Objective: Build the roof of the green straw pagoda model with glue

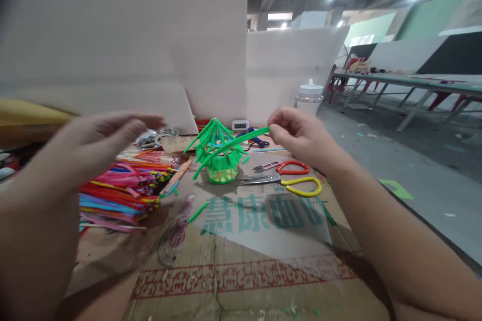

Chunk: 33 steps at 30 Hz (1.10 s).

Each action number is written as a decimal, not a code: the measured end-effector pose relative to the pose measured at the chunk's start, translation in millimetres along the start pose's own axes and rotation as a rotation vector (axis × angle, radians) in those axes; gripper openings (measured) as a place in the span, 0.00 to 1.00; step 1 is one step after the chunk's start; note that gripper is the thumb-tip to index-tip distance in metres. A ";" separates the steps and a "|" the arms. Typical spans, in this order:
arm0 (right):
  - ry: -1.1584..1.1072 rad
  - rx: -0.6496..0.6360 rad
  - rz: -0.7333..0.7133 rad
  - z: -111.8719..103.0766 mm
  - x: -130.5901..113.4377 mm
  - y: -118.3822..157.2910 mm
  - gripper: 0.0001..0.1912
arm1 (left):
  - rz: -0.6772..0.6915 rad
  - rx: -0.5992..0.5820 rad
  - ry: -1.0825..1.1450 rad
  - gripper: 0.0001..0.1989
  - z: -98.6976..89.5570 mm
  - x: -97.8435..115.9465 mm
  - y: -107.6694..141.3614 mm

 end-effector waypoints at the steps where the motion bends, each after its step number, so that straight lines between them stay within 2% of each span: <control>1: -0.021 0.011 0.016 8.6 -1.6 1.8 0.04 | 0.054 -0.146 0.030 0.17 24.1 10.5 5.1; 3: -0.081 0.028 0.045 23.7 -6.8 5.9 0.04 | 0.164 -0.223 0.031 0.17 51.9 28.0 12.7; 5: -0.144 0.067 0.045 29.7 -15.4 10.0 0.05 | 0.241 -0.213 0.009 0.16 67.7 37.4 15.8; 9: -0.191 0.153 0.044 26.5 -26.5 16.9 0.06 | 0.196 -0.203 0.009 0.13 78.3 33.3 13.7; 12: -0.179 0.067 0.114 42.2 -20.4 19.7 0.07 | 0.143 -0.254 0.025 0.17 82.5 34.6 16.1; 15: -0.212 -0.070 0.159 70.0 -12.0 24.7 0.08 | 0.153 -0.347 0.058 0.17 95.2 45.4 24.7; 18: -0.321 -0.135 0.200 89.7 -3.4 29.8 0.12 | 0.168 -0.420 0.080 0.18 107.7 51.7 31.1; 21: -0.481 -0.123 0.264 93.1 6.7 29.6 0.14 | 0.160 -0.440 0.084 0.18 109.1 47.8 29.2; 25: -0.636 -0.041 0.341 78.3 19.5 21.6 0.16 | 0.144 -0.421 0.084 0.15 100.5 38.4 22.3; 30: -0.601 -0.010 0.324 67.9 24.1 14.8 0.19 | 0.164 -0.430 0.031 0.17 100.5 38.7 23.1; 33: -0.535 -0.022 0.332 69.1 28.9 14.6 0.20 | 0.174 -0.395 -0.069 0.17 89.7 34.9 19.2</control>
Point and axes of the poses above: each hand's wrist, its own y-axis away from the middle knuckle, its own z-axis out of the palm, x = y × z, the point moved 10 cm from there along -y, towards the middle knuckle, and after that the axes turned 2 degrees about z, right-handed, at the moved point
